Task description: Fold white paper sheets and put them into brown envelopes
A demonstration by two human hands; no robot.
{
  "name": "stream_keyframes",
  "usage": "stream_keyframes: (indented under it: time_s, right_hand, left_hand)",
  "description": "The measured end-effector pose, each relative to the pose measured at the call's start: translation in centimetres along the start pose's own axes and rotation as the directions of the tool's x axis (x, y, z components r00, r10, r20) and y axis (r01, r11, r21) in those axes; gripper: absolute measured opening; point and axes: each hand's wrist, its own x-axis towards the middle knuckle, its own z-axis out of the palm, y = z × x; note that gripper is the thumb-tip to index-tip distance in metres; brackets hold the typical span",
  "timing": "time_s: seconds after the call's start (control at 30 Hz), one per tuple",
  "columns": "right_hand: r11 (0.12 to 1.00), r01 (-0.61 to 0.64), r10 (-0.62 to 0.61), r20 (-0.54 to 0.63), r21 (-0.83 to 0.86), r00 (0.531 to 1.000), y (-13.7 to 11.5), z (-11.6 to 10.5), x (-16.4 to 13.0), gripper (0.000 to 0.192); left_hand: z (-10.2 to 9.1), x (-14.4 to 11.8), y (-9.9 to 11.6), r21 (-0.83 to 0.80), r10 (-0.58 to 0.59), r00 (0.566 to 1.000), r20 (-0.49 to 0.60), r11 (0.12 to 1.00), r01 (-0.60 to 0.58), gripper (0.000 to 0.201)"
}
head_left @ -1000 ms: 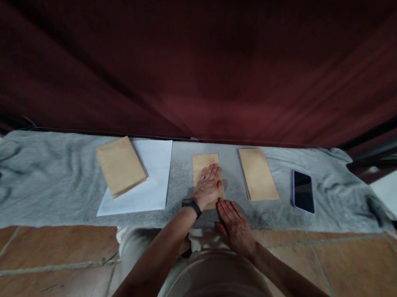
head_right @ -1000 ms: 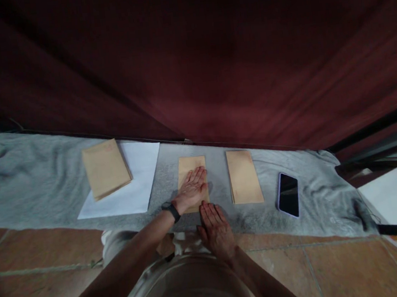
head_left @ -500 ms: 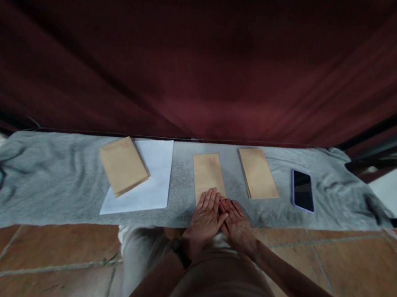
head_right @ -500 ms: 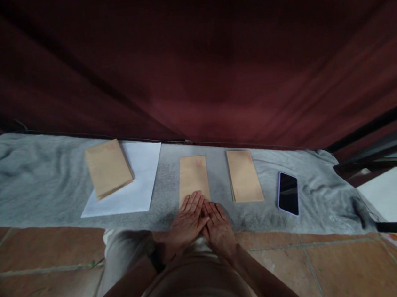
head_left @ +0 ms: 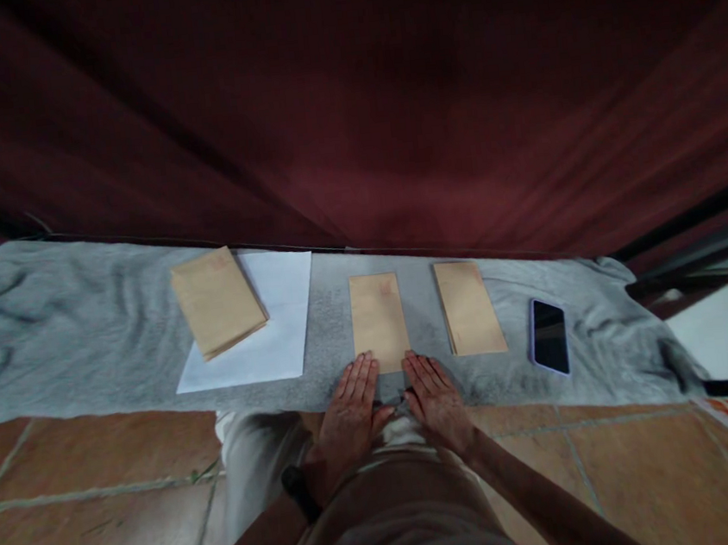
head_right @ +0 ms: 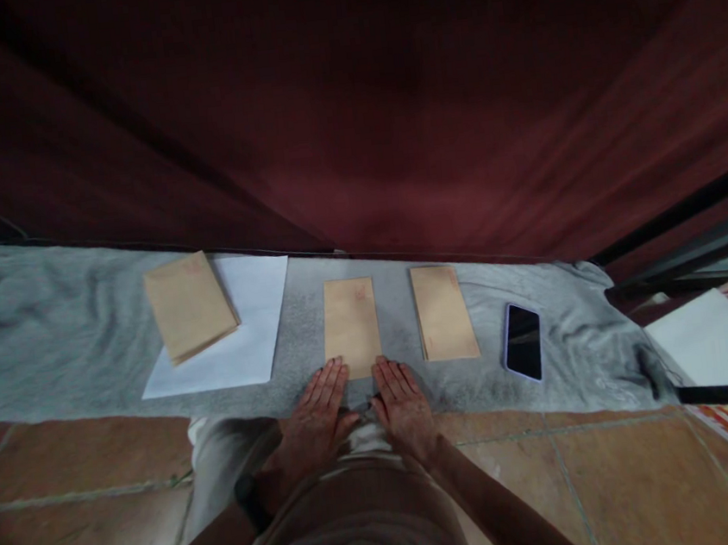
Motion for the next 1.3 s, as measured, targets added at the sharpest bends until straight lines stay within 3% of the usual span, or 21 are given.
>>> stream_keyframes:
  time_s: [0.2,0.37,0.47,0.63,0.9,1.07,1.2,1.3]
  right_hand:
    - [0.997,-0.021,0.017,0.056,0.073,0.998,-1.2,-0.4,2.0,0.060]
    - [0.973,0.120,-0.148,0.133,0.198,0.980,-2.4,0.3,5.9,0.052]
    - [0.962,0.191,-0.222,0.152,0.196,0.963,-1.8,0.8,8.0,0.049]
    - [0.966,0.218,-0.241,0.180,0.137,0.954,0.0,1.9,11.2,0.047]
    - [0.989,0.140,-0.145,0.171,0.043,0.975,1.4,3.7,17.0,0.050]
    - [1.000,-0.025,0.024,0.149,0.005,0.989,2.7,4.3,19.9,0.055]
    - [0.984,-0.177,0.177,0.150,-0.011,0.973,3.5,4.0,20.6,0.060]
    - [0.970,-0.244,0.243,0.167,-0.014,0.956,2.6,3.2,19.1,0.060]
  left_hand:
    - [0.6,-0.3,-0.2,0.006,0.006,1.000,-0.008,1.000,-0.006,0.080]
    - [1.3,-0.5,-0.4,-0.031,0.005,1.000,-0.006,1.000,-0.006,0.076]
    - [1.0,-0.4,-0.4,-0.028,0.009,1.000,0.030,1.000,-0.008,0.073]
    - [-0.1,0.2,0.0,-0.022,-0.006,0.998,0.063,1.000,0.007,0.066]
    - [0.0,0.2,0.0,0.008,-0.018,0.999,0.050,1.000,0.017,0.067]
    - [0.2,0.1,0.1,0.015,-0.005,0.999,0.034,1.000,0.005,0.068]
    - [0.3,0.1,0.1,0.030,-0.002,0.999,0.032,1.000,0.001,0.069]
    - [0.3,0.2,0.2,0.039,-0.006,1.000,0.031,0.999,0.005,0.069]
